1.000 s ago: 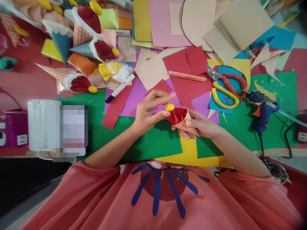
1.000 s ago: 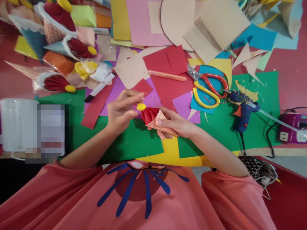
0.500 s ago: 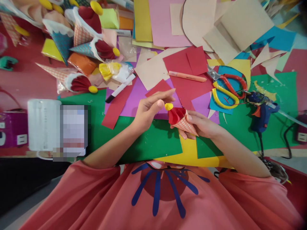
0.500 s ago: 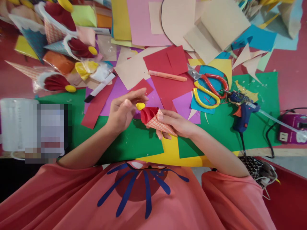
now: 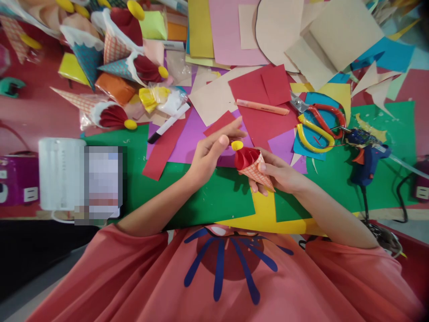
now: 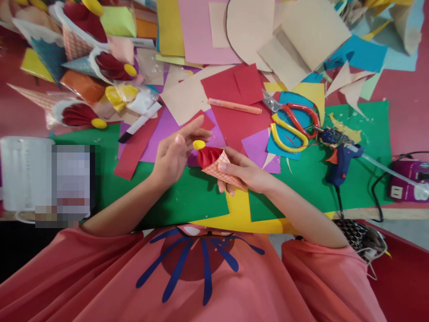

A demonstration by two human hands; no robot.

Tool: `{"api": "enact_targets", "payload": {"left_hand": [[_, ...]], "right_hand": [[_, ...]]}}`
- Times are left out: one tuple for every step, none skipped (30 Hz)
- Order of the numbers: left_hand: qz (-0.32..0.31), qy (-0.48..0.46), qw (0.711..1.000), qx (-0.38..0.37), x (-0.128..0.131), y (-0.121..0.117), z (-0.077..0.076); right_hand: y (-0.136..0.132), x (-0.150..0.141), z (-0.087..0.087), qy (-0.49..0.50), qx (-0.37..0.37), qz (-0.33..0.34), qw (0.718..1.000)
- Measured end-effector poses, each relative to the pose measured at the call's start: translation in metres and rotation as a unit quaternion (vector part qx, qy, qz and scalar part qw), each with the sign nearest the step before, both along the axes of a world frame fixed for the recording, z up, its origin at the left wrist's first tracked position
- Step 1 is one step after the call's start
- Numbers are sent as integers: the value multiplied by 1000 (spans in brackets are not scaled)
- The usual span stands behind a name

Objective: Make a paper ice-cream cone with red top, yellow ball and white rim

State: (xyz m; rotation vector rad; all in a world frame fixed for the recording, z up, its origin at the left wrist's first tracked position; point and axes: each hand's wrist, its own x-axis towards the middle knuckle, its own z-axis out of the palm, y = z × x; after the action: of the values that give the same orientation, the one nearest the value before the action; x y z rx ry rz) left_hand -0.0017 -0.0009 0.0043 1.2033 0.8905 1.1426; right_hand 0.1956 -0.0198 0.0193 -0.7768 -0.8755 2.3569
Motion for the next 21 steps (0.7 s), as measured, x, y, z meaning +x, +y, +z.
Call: {"api": "enact_targets", "payload": {"left_hand": [[-1,11,1000,10,0,0,1],[0,29,999,23,0,1,3],[2,51,998,37,0,1,4],[2,71,996,51,0,1,6],[2,87,994,63,-1,1,8],[1,98,993,71,-1,0,10],[1,104,992,75,-1,0,11],[-1,104,992,77,-1,-1,12],[-6,101,992,75,-1,-1,12],[-12,94,993,73,0,-2,12],[-18,88,993,71,0,-2,12],[-23,82,994,70,0,-3,11],[-27,76,994,67,0,-3,11],[-31,72,995,63,0,-3,10],[-33,67,996,58,0,-4,9],[-38,60,996,52,0,-4,9],[-45,55,996,46,-1,-4,8],[-51,49,997,45,-1,-4,7],[-54,43,996,47,-1,-4,7],[-54,38,997,51,-2,-3,6],[-51,32,997,57,-2,-3,6]], "right_hand": [[0,0,0,0,0,0,1000],[0,0,0,-1,-2,-1,1000],[0,0,0,-4,-5,-2,1000],[0,-1,0,-7,-8,-1,1000],[0,-1,0,-10,-10,-1,1000],[0,-1,0,-12,-10,0,1000],[-1,-1,0,-12,-9,1,1000],[-1,-1,0,-10,-9,2,1000],[-1,-1,1,-8,-10,1,1000],[-1,-1,1,-6,-11,-1,1000],[-1,-1,1,-4,-12,-3,1000],[-1,0,2,-2,-13,-5,1000],[-1,0,2,1,-13,-6,1000],[-1,0,2,4,-13,-6,1000],[-1,0,2,7,-13,-4,1000],[-1,0,2,9,-14,-1,1000],[-1,-1,2,10,-16,0,1000],[-1,-1,2,9,-19,-1,1000],[-1,-1,2,8,-22,-5,1000],[0,-1,3,8,-25,-10,1000],[0,-1,3,10,-29,-15,999]]}}
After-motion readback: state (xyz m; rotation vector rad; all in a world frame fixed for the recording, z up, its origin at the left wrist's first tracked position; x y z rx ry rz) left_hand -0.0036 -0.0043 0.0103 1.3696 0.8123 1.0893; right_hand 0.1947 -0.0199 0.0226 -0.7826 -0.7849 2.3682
